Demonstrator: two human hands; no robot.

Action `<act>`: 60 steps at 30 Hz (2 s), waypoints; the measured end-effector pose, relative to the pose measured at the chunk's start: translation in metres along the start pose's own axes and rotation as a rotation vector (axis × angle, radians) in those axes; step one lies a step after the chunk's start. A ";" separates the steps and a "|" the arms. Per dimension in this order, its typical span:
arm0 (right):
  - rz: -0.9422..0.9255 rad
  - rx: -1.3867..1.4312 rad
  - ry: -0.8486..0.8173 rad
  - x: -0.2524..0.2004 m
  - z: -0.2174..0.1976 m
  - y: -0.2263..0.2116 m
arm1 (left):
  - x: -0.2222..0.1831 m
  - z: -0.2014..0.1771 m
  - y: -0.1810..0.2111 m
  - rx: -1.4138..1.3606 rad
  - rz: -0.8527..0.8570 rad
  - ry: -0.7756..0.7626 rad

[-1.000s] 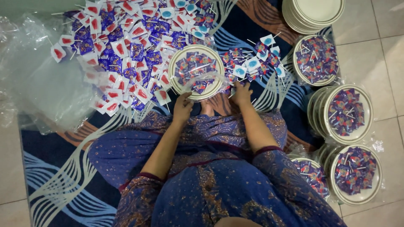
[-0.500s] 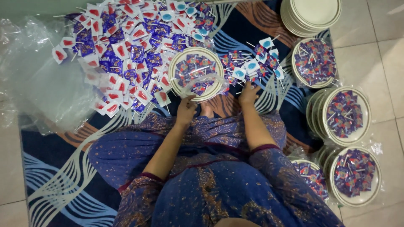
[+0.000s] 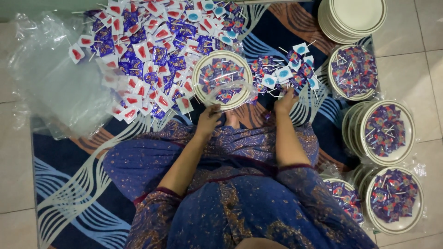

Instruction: The person picks up a plate, places several small packets onto it, and slides the plate into a plastic bag. They then continue to arrange more packets onto subsequent plates from a pile and stack the finished items.

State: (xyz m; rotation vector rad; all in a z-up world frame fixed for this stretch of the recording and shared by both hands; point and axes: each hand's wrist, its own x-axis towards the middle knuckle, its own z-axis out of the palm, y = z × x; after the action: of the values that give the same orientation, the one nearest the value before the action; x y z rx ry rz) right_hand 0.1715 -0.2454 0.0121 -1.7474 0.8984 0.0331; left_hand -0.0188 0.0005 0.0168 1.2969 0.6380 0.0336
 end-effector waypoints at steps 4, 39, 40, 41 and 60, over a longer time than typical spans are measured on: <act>-0.918 -0.308 -0.179 -0.072 -0.007 -0.029 | 0.022 0.003 -0.027 -0.484 -0.195 -0.211; -0.867 -0.080 -0.847 -0.151 -0.037 -0.030 | 0.032 0.028 0.072 -1.068 -0.007 -0.555; -0.780 -0.164 -0.833 -0.148 -0.038 -0.022 | 0.036 0.023 0.061 -1.040 -0.019 -0.533; -0.691 -0.247 -0.816 -0.145 -0.039 -0.014 | 0.041 0.017 0.050 -1.012 -0.031 -0.511; -0.986 -0.430 -0.668 -0.157 -0.027 0.001 | 0.029 -0.015 -0.001 -1.074 0.057 -0.487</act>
State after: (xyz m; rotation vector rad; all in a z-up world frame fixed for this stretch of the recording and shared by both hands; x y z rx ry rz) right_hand 0.0485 -0.1820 0.0912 -2.1988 -0.5268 0.1577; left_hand -0.0020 0.0239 0.0022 0.2499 0.0936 0.0888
